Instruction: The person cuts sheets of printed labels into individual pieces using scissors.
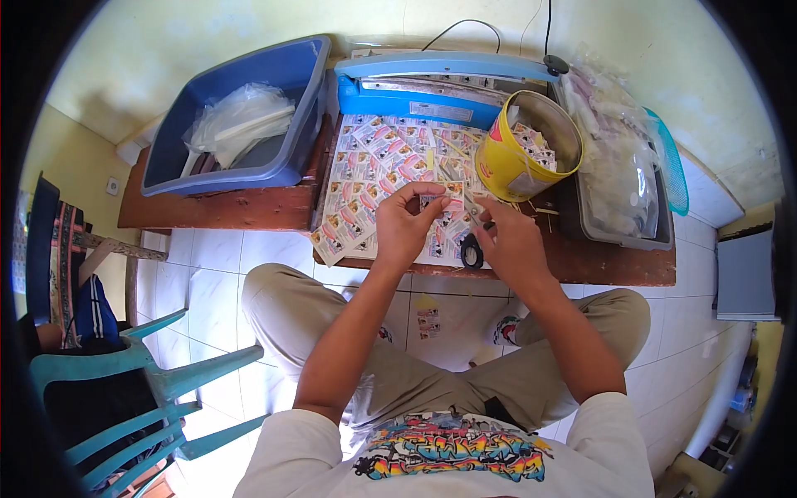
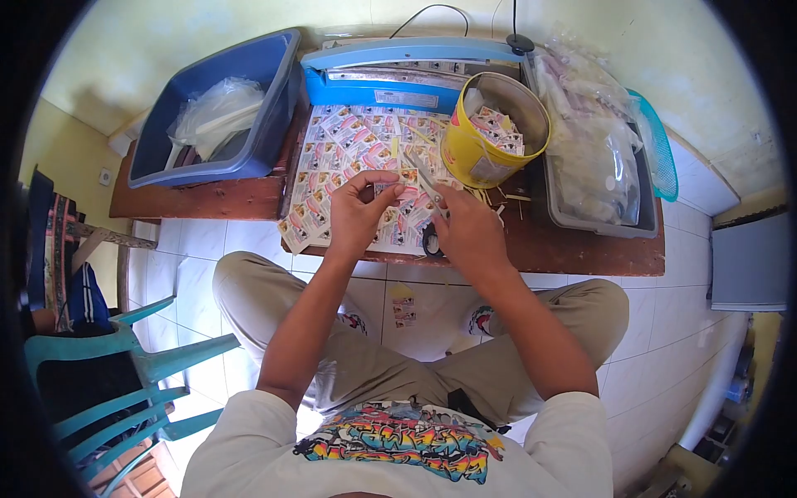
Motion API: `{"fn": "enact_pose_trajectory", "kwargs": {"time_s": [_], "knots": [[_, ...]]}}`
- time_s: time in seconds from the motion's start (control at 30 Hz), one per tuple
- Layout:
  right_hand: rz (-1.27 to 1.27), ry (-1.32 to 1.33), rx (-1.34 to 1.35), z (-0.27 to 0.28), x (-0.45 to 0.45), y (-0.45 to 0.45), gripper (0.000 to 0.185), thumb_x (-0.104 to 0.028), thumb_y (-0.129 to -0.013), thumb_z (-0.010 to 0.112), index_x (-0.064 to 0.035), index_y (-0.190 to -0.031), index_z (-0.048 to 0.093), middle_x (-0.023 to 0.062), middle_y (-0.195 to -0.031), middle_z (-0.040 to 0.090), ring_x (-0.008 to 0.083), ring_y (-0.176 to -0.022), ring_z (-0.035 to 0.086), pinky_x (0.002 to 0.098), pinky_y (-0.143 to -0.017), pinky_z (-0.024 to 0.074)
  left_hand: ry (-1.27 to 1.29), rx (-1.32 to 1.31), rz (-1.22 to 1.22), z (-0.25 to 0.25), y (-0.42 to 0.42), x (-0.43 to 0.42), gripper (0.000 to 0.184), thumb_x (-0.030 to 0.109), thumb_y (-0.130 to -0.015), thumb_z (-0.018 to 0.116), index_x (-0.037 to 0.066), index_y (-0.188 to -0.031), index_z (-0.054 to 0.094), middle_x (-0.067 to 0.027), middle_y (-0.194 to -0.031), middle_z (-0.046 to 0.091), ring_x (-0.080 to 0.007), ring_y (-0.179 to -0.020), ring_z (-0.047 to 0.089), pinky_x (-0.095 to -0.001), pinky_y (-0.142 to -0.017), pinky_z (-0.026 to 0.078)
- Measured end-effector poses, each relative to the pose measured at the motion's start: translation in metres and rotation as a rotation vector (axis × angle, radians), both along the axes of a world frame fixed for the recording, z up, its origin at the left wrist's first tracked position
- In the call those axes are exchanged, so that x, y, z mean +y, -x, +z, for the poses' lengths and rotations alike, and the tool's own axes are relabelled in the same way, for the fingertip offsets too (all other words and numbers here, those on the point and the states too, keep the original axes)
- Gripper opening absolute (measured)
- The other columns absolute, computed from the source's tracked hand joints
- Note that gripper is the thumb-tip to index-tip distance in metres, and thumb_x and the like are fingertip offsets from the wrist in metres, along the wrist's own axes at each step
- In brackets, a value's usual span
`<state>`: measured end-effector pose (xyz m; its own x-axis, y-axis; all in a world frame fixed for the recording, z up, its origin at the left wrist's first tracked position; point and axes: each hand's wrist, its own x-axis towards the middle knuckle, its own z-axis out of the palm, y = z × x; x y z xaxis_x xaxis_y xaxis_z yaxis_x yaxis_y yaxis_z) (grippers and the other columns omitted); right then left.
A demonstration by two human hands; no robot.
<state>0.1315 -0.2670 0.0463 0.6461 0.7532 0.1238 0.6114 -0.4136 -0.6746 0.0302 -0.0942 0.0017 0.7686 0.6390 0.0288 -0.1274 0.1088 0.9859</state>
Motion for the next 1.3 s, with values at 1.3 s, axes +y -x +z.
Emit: {"fn": "enact_pose_trajectory", "kwargs": {"time_s": [1.3], "knots": [[0.129, -0.206, 0.736, 0.007, -0.003, 0.007, 0.106, -0.021, -0.078, 0.097, -0.0081, -0.166, 0.04, 0.0102, -0.127, 0.06, 0.0141, -0.095, 0.068, 0.0298, -0.082, 0.0587, 0.194, -0.137, 0.136, 0.014, -0.027, 0.007, 0.036, -0.003, -0.092, 0.081, -0.007, -0.121, 0.061, -0.0219, -0.105, 0.078, -0.0258, -0.091, 0.08, -0.0306, -0.081, 0.067]]}}
